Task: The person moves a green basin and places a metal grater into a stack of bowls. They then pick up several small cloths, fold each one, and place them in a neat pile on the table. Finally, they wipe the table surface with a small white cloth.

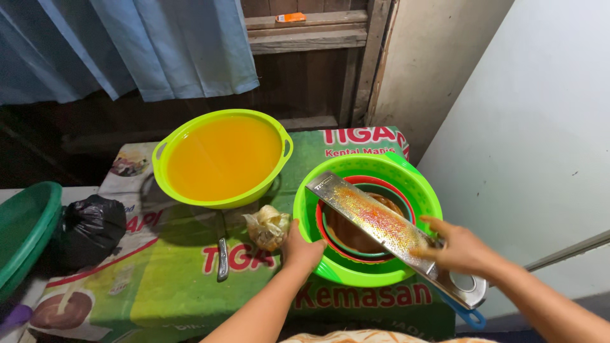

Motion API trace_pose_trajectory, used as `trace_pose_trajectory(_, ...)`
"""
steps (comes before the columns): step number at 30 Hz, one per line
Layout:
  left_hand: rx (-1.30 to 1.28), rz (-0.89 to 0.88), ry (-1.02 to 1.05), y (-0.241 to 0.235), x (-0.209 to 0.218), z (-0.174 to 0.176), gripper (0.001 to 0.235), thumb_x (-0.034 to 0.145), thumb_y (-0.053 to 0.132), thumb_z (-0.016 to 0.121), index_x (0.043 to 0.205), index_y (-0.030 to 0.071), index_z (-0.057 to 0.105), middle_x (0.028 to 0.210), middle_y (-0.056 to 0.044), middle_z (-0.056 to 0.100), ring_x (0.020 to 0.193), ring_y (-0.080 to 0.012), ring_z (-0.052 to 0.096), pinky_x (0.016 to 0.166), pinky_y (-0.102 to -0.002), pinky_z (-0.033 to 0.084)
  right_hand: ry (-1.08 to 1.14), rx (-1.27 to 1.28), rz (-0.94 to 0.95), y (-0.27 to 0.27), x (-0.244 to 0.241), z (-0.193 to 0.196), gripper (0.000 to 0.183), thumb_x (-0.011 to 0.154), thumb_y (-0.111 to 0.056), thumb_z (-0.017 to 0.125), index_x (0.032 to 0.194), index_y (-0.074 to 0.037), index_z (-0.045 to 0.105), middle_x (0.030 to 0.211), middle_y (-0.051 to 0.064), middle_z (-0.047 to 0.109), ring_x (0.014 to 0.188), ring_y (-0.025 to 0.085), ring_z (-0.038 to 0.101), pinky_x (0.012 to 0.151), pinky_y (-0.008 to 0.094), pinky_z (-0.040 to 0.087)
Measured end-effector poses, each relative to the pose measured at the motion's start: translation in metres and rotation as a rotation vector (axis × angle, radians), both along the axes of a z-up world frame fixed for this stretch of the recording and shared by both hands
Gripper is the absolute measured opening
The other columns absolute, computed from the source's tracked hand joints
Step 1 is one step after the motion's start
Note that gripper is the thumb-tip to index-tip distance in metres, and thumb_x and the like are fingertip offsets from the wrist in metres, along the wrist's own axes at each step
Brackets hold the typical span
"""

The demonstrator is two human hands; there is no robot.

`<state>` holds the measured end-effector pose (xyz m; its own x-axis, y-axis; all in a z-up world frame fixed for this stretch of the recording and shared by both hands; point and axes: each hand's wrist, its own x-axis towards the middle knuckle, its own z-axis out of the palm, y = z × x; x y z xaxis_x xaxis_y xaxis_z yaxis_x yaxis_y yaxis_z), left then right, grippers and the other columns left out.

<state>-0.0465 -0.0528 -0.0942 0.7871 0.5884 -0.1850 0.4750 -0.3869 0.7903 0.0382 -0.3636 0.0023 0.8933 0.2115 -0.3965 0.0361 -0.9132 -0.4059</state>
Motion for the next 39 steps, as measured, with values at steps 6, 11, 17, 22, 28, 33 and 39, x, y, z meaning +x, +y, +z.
trace_pose_trajectory(6, -0.369, 0.191, 0.015, 0.003, -0.014, -0.004, 0.085, 0.071, 0.011, 0.083, 0.145, 0.004, 0.042, 0.135, -0.019, 0.062, 0.123, -0.0311, 0.064, 0.103, -0.039, 0.050, 0.147, 0.389, -0.507, -0.034, 0.091, -0.065, 0.064, 0.092, -0.048, 0.067, 0.148, -0.016, 0.057, 0.137, 0.011, 0.063, 0.114, 0.027, 0.061, 0.100, 0.045, 0.051)
trace_pose_trajectory(11, -0.620, 0.174, 0.127, 0.013, -0.013, -0.017, 0.044, 0.084, 0.015, 0.077, 0.125, 0.003, 0.063, 0.114, -0.013, 0.073, 0.103, -0.0277, 0.069, 0.088, -0.045, 0.053, 0.538, 0.802, -0.728, -0.041, 0.134, -0.115, 0.051, 0.104, -0.041, 0.058, 0.136, -0.001, 0.060, 0.122, 0.017, 0.067, 0.102, 0.025, 0.065, 0.098, 0.043, 0.053)
trace_pose_trajectory(17, -0.889, 0.176, 0.138, 0.022, -0.012, -0.027, 0.019, 0.092, 0.010, 0.068, 0.110, 0.006, 0.067, 0.096, -0.010, 0.076, 0.084, -0.0251, 0.074, 0.076, -0.046, 0.059, 0.452, 0.727, -0.648, -0.035, 0.138, -0.134, 0.032, 0.103, -0.025, 0.056, 0.131, -0.009, 0.059, 0.114, 0.014, 0.069, 0.100, 0.027, 0.066, 0.090, 0.048, 0.057)
trace_pose_trajectory(22, -0.859, 0.213, 0.111, 0.024, -0.008, -0.034, 0.020, 0.092, 0.008, 0.069, 0.111, 0.006, 0.065, 0.096, -0.010, 0.075, 0.081, -0.0253, 0.074, 0.069, -0.044, 0.061, 0.423, 0.690, -0.650, -0.035, 0.124, -0.132, 0.030, 0.102, -0.022, 0.056, 0.129, -0.008, 0.059, 0.110, 0.017, 0.071, 0.097, 0.030, 0.069, 0.084, 0.050, 0.059)
trace_pose_trajectory(28, -0.800, 0.257, -0.001, 0.033, -0.003, -0.040, 0.021, 0.089, 0.002, 0.070, 0.109, -0.001, 0.063, 0.092, -0.014, 0.074, 0.074, -0.0277, 0.073, 0.060, -0.042, 0.060, 0.314, 0.658, -0.734, -0.031, 0.081, -0.126, 0.029, 0.103, -0.022, 0.059, 0.124, -0.003, 0.065, 0.110, 0.017, 0.073, 0.094, 0.031, 0.070, 0.080, 0.049, 0.058)
trace_pose_trajectory(33, -0.785, 0.231, -0.003, 0.043, -0.004, -0.039, 0.020, 0.090, 0.003, 0.069, 0.109, 0.000, 0.067, 0.091, -0.012, 0.074, 0.073, -0.0237, 0.070, 0.059, -0.038, 0.055, 0.282, 0.679, -0.846, -0.029, 0.043, -0.114, 0.029, 0.102, -0.020, 0.059, 0.126, -0.004, 0.063, 0.109, 0.016, 0.073, 0.094, 0.031, 0.071, 0.077, 0.050, 0.060)
trace_pose_trajectory(39, -0.842, 0.140, 0.077, 0.056, -0.014, -0.025, 0.021, 0.090, 0.007, 0.068, 0.111, 0.012, 0.069, 0.094, -0.003, 0.075, 0.077, -0.0159, 0.070, 0.061, -0.033, 0.053, 0.252, 0.671, -0.919, -0.032, 0.020, -0.132, 0.027, 0.103, -0.020, 0.058, 0.125, -0.003, 0.061, 0.109, 0.019, 0.071, 0.092, 0.034, 0.070, 0.074, 0.055, 0.059)
